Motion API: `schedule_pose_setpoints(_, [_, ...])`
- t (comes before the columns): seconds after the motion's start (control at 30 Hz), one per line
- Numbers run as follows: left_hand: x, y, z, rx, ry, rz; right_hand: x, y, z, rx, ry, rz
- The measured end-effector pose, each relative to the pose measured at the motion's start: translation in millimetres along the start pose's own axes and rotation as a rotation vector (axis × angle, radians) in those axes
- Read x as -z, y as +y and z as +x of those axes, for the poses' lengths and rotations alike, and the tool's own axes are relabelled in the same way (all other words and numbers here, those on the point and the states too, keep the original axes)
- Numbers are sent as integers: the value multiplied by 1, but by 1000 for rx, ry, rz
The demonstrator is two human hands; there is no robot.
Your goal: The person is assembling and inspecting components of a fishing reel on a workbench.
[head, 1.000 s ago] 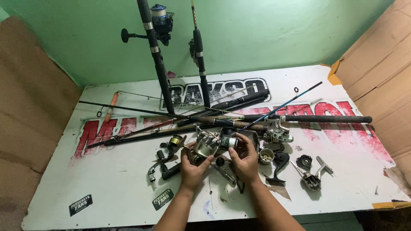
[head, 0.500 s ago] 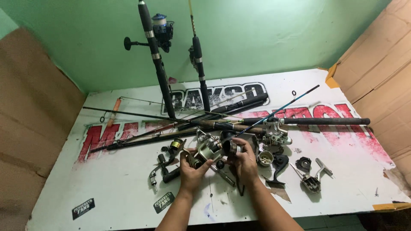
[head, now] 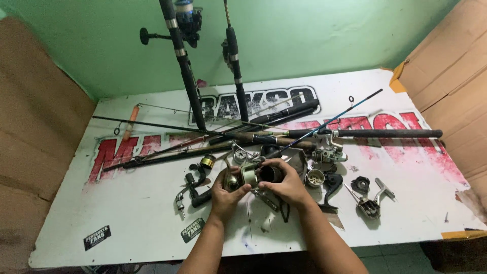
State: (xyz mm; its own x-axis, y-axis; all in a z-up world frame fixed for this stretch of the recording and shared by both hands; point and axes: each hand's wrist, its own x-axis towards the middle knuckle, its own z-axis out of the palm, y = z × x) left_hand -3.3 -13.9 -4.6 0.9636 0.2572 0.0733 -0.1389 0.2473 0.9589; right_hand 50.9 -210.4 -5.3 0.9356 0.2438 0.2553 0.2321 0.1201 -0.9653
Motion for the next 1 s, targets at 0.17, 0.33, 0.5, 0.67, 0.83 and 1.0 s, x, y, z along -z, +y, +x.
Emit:
schedule_pose_setpoints(0.17, [1,-8,7,-47,-8,-100,-2,-16,6,27,-36,2])
schedule_pose_setpoints(0.33, [-3,10,12,-109,-64,-111,-8,-39,14,-13,-31,-64])
schedule_pose_setpoints(0.5, [-1,20,17,16,-76,-147,-4,-10,31,-31,63,130])
schedule_pose_setpoints(0.67, [-7,28,8,89,-41,-98,-5,-3,20,-78,120,325])
schedule_pose_setpoints(0.83, [-9,41,6,107,-53,-73,1,-6,19,-92,153,592])
schedule_pose_setpoints(1.0, [-2,44,11,133,-146,-44,12,-11,16,-138,119,544])
